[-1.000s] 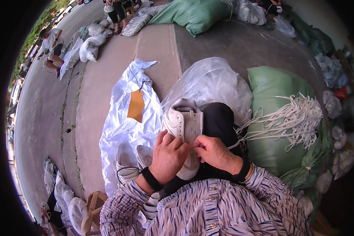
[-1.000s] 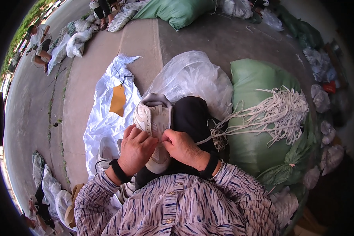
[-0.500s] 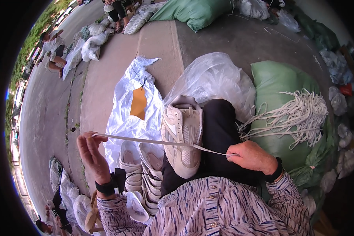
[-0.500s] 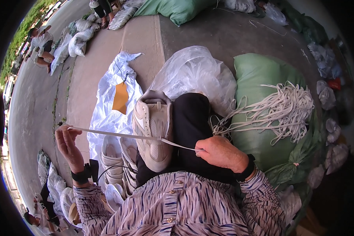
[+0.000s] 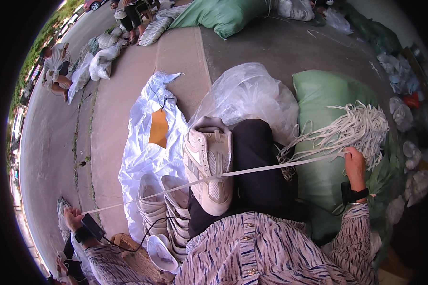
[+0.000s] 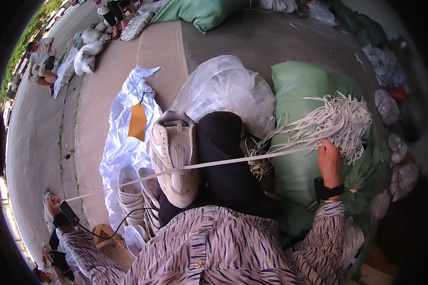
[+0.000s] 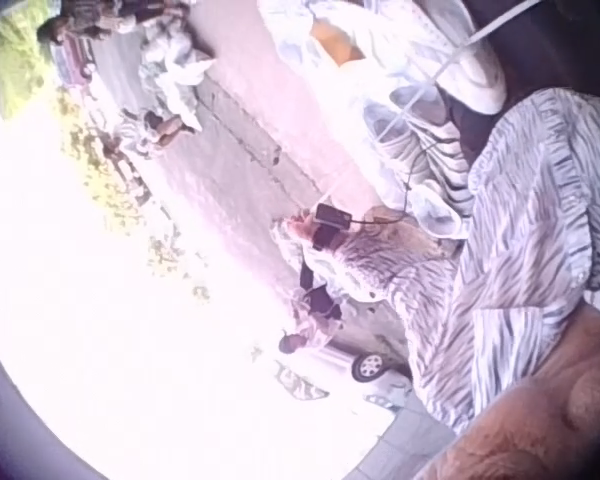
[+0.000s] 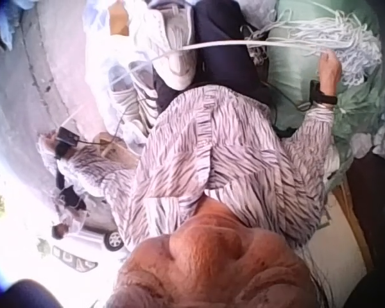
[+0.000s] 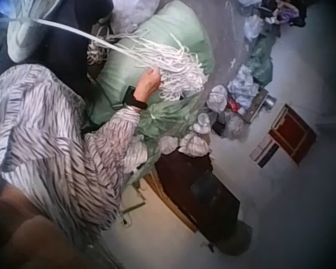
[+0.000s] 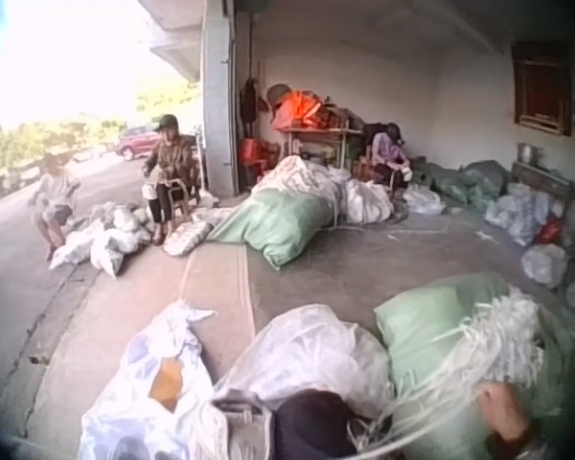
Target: Lacing a white sneaker.
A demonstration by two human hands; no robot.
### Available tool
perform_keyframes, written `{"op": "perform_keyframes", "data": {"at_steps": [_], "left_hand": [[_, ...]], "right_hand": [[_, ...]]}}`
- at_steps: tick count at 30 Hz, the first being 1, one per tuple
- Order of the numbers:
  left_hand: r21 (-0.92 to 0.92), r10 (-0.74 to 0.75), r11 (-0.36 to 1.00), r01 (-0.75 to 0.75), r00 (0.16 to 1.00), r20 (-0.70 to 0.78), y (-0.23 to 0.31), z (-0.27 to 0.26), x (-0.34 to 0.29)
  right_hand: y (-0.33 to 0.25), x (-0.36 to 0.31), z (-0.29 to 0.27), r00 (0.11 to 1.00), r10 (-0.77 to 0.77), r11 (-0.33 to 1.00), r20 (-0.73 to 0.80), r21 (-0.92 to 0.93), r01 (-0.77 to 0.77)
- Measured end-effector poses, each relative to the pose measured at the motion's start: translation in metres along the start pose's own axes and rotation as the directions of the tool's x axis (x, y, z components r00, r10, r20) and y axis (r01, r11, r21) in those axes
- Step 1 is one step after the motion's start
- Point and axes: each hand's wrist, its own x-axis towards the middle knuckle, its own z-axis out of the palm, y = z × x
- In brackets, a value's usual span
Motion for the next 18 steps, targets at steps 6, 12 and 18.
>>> {"op": "perform_keyframes", "data": {"at_steps": [6,12,18], "left_hand": [[0.412,-0.035,0.911,0.017,0.999,0.037,-0.033,0.007,0.027],[0.553,-0.064,0.832,0.035,0.997,0.033,-0.051,0.012,0.019],[0.624,-0.054,0.781,0.044,0.999,-0.002,-0.058,-0.003,0.038]], "right_hand": [[0.014,-0.015,-0.021,0.869,0.139,-0.462,0.474,0.808,-0.367],[0.107,-0.002,-0.064,0.826,0.222,-0.627,0.518,0.725,-0.286],[0.284,-0.036,-0.151,0.678,0.685,-0.427,0.267,0.901,0.076]]}}
